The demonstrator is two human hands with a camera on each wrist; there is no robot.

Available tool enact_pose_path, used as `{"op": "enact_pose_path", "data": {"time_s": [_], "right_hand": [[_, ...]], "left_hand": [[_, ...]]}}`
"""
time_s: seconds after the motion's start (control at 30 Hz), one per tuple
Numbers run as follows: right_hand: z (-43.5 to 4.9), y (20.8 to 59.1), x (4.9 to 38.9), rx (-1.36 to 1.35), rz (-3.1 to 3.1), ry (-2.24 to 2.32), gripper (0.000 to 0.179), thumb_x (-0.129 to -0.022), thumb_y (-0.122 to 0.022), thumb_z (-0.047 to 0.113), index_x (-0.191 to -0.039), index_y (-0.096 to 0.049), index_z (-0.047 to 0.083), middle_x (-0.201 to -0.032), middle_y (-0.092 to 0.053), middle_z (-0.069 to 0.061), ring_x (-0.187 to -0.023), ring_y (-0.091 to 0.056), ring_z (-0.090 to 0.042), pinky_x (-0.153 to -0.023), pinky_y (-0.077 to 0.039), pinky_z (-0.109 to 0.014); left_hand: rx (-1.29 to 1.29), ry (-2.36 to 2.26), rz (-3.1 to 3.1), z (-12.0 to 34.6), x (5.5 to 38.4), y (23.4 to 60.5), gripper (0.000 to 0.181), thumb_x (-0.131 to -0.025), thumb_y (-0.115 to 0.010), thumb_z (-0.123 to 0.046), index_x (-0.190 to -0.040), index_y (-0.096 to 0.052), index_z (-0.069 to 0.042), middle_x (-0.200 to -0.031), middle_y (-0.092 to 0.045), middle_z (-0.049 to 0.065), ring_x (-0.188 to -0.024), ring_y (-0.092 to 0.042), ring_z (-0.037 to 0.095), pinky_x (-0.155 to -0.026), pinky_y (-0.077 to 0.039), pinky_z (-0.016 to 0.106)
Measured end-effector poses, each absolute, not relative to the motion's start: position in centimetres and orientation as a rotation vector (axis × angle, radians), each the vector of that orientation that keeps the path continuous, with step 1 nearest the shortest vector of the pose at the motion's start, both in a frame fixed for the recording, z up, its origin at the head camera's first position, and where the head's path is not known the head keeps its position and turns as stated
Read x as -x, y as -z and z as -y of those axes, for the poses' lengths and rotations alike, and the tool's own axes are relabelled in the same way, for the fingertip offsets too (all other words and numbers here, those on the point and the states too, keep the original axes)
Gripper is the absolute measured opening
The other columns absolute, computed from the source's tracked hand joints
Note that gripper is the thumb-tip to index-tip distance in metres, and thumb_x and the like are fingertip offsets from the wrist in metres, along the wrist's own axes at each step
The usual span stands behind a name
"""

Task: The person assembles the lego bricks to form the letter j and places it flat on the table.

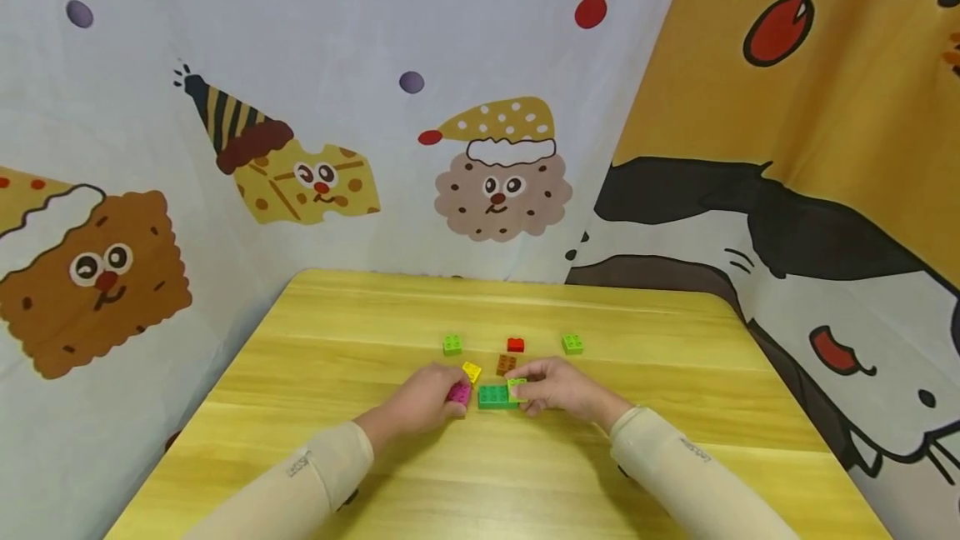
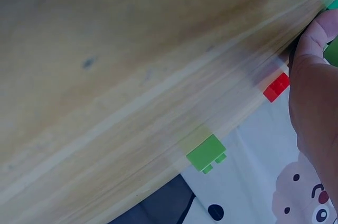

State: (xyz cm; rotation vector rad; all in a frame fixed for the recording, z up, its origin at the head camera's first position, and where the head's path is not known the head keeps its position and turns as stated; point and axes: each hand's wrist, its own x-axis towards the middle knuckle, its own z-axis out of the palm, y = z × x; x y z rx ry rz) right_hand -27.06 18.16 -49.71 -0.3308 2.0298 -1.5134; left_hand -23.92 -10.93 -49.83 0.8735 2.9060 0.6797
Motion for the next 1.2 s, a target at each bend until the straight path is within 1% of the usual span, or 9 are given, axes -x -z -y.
{"op": "enact_pose_path", "data": {"time_s": [0.2, 0.5, 0.6, 0.7, 0.8, 0.9, 1.0, 1.07, 1.2], "right_hand": [[-17.9, 49.5, 27.2, 0.344, -2.023, 1.513, 0.045, -0.098, -0.078, 0.021, -0.137, -0.068, 0.001, -0.113, -0.071, -0.013, -0.09, -0.071, -0.022, -0.082, -0.063, -0.034], [-17.9, 49.9, 27.3, 0.355, -2.014, 1.516, 0.047, -0.098, -0.078, 0.021, -0.138, -0.066, -0.001, -0.113, -0.071, -0.013, -0.09, -0.072, -0.022, -0.083, -0.064, -0.034], [-18.0, 49.9, 27.3, 0.351, -2.019, 1.517, 0.046, -0.099, -0.078, 0.021, -0.138, -0.066, -0.001, -0.113, -0.071, -0.013, -0.09, -0.072, -0.022, -0.083, -0.064, -0.034], [-18.0, 49.8, 27.2, 0.34, -2.013, 1.52, 0.045, -0.099, -0.078, 0.021, -0.137, -0.067, 0.0, -0.114, -0.072, -0.013, -0.09, -0.072, -0.022, -0.083, -0.064, -0.034], [-18.2, 49.7, 27.3, 0.336, -2.014, 1.518, 0.045, -0.099, -0.078, 0.021, -0.138, -0.067, 0.0, -0.115, -0.072, -0.013, -0.09, -0.072, -0.022, -0.084, -0.064, -0.035], [-18.4, 49.6, 27.4, 0.323, -2.027, 1.522, 0.045, -0.099, -0.078, 0.021, -0.137, -0.067, 0.001, -0.116, -0.071, -0.013, -0.089, -0.072, -0.022, -0.083, -0.064, -0.035], [-18.6, 49.6, 27.5, 0.306, -2.033, 1.528, 0.045, -0.098, -0.079, 0.021, -0.137, -0.068, 0.001, -0.117, -0.071, -0.014, -0.089, -0.072, -0.022, -0.082, -0.064, -0.034], [-18.6, 49.7, 27.5, 0.299, -2.027, 1.532, 0.045, -0.098, -0.079, 0.021, -0.137, -0.068, 0.002, -0.117, -0.071, -0.013, -0.089, -0.072, -0.022, -0.082, -0.064, -0.034], [-18.5, 49.9, 27.3, 0.298, -2.007, 1.528, 0.046, -0.098, -0.079, 0.023, -0.138, -0.067, 0.003, -0.118, -0.073, -0.012, -0.091, -0.072, -0.021, -0.084, -0.064, -0.034]], "left_hand": [[-0.789, -0.745, -2.954, 9.8, 24.1, 50.4, 0.039, -0.097, -0.08, -0.03, -0.126, -0.072, -0.006, -0.111, -0.075, 0.005, -0.103, -0.068, 0.021, -0.09, -0.058, 0.04], [-0.717, -0.881, -2.916, 9.1, 24.1, 50.5, 0.039, -0.101, -0.075, -0.03, -0.131, -0.07, -0.005, -0.125, -0.074, 0.011, -0.115, -0.069, 0.026, -0.098, -0.059, 0.044], [-0.763, -0.848, -2.918, 8.6, 24.1, 50.5, 0.04, -0.1, -0.076, -0.032, -0.129, -0.071, -0.005, -0.122, -0.075, 0.008, -0.11, -0.069, 0.022, -0.094, -0.059, 0.041], [-0.818, -0.758, -2.932, 8.0, 24.3, 50.4, 0.037, -0.099, -0.078, -0.033, -0.125, -0.074, -0.006, -0.11, -0.075, 0.003, -0.098, -0.066, 0.014, -0.086, -0.057, 0.032], [-0.867, -0.675, -2.946, 7.3, 24.6, 49.8, 0.027, -0.096, -0.082, -0.028, -0.113, -0.076, -0.007, -0.092, -0.07, -0.003, -0.082, -0.058, 0.009, -0.074, -0.051, 0.026], [-0.881, -0.618, -2.95, 6.5, 24.9, 49.0, 0.016, -0.094, -0.083, -0.021, -0.098, -0.075, -0.009, -0.079, -0.063, -0.006, -0.072, -0.05, 0.008, -0.068, -0.045, 0.024], [-0.87, -0.586, -2.944, 6.0, 25.0, 48.2, 0.016, -0.091, -0.085, -0.018, -0.087, -0.071, -0.01, -0.073, -0.059, -0.007, -0.067, -0.048, 0.008, -0.065, -0.044, 0.024], [-0.838, -0.579, -2.932, 5.9, 25.0, 47.9, 0.017, -0.09, -0.086, -0.018, -0.087, -0.072, -0.009, -0.074, -0.061, -0.006, -0.068, -0.049, 0.009, -0.066, -0.045, 0.024], [-0.778, -0.6, -2.9, 6.2, 24.9, 47.9, 0.025, -0.089, -0.088, -0.024, -0.103, -0.079, -0.006, -0.089, -0.073, -0.001, -0.076, -0.054, 0.009, -0.071, -0.049, 0.025]]}}
